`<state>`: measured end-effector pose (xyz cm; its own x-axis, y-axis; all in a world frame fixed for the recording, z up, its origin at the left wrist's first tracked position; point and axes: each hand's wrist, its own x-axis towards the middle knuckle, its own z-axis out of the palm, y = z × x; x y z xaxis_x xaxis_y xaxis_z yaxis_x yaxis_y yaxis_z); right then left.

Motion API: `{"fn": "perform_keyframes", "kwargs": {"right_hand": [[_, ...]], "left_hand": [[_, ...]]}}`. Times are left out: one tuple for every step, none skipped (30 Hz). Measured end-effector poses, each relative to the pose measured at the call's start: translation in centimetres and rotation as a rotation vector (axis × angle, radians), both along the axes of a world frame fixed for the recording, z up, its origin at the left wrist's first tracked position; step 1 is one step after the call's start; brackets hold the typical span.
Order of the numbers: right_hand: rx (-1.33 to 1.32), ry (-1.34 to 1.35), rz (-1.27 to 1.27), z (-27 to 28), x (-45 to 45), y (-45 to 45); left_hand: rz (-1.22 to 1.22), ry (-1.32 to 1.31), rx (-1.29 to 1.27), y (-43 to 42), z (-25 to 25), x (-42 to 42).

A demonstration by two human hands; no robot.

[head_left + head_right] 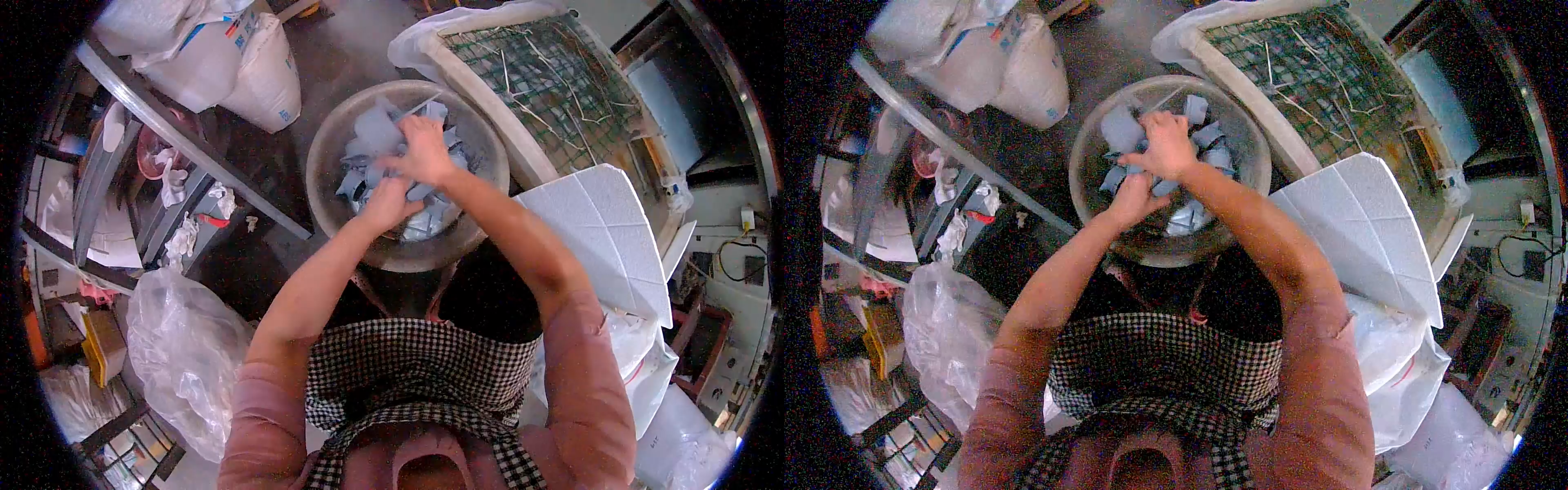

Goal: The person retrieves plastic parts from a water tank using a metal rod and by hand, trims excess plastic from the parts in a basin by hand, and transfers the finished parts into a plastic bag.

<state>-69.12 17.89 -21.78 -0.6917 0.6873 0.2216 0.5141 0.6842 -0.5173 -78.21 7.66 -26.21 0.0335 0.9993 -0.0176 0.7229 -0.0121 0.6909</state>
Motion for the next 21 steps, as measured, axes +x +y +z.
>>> {"fn": "perform_keyframes", "kwargs": {"right_hand": [[-0.054, 0.028, -0.077, -0.2, -0.1, -0.2], [-0.048, 0.027, -0.078, -0.2, -0.2, -0.2], [0.002, 0.065, -0.101, -0.2, -0.2, -0.3], [0.053, 0.104, -0.125, -0.3, -0.2, -0.3], [0.054, 0.103, -0.125, -0.2, -0.2, -0.2], [0.089, 0.075, -0.127, -0.3, -0.2, 0.0], [0.124, 0.047, -0.129, -0.5, -0.2, 0.3], [0.124, 0.046, -0.131, -0.6, -0.1, 0.5], [0.053, -0.012, -0.108, -0.6, 0.0, 0.6], [-0.019, -0.070, -0.085, -0.5, 0.2, 0.7], [-0.021, -0.072, -0.085, -0.5, 0.4, 0.9], [-0.073, -0.157, -0.072, -0.3, 0.6, 1.2], [-0.124, -0.242, -0.060, 0.0, 0.6, 1.5], [-0.126, -0.240, -0.063, 0.1, 0.6, 1.5], [-0.158, -0.297, -0.056, -0.1, 0.7, 1.6], [-0.189, -0.357, -0.046, -0.3, 0.9, 1.7], [-0.188, -0.358, -0.049, -0.5, 1.1, 1.7], [-0.225, -0.352, -0.071, -0.8, 1.2, 1.7], [-0.261, -0.346, -0.092, -1.1, 1.3, 1.6], [-0.254, -0.346, -0.100, -1.3, 1.3, 1.5], [-0.240, -0.324, -0.111, -1.5, 1.3, 1.2]], "left_hand": [[-0.038, -0.009, 0.034, 0.2, 0.0, 0.0], [-0.075, -0.017, 0.071, 0.4, 0.0, -0.1], [-0.074, -0.021, 0.072, 0.5, 0.0, 0.0], [-0.077, -0.026, 0.094, 0.5, 0.0, 0.1], [-0.080, -0.030, 0.116, 0.6, -0.1, 0.2], [-0.081, -0.031, 0.116, 0.6, 0.6, 0.5], [-0.080, -0.008, 0.007, 0.6, 1.4, 0.7], [-0.079, 0.016, -0.102, 0.6, 2.0, 0.9], [-0.080, 0.016, -0.102, 0.6, 1.7, 1.0], [-0.073, 0.062, -0.155, 0.5, 1.2, 1.2], [-0.064, 0.107, -0.209, 0.5, 0.7, 1.4], [-0.065, 0.107, -0.211, 0.3, 0.0, 1.6], [-0.074, 0.015, -0.103, 0.2, -0.6, 1.7], [-0.087, -0.076, 0.005, 0.1, -1.3, 1.8], [-0.094, -0.074, 0.003, 0.1, -1.7, 1.9], [-0.099, -0.061, 0.017, 0.2, -2.1, 2.1], [-0.102, -0.047, 0.034, 0.3, -2.5, 2.2], [-0.106, -0.047, 0.035, 0.4, -2.6, 2.2], [-0.117, -0.086, 0.086, 0.5, -2.6, 2.2], [-0.131, -0.126, 0.143, 0.7, -2.6, 2.2], [-0.144, -0.129, 0.154, 1.1, -1.7, 2.2]]}}
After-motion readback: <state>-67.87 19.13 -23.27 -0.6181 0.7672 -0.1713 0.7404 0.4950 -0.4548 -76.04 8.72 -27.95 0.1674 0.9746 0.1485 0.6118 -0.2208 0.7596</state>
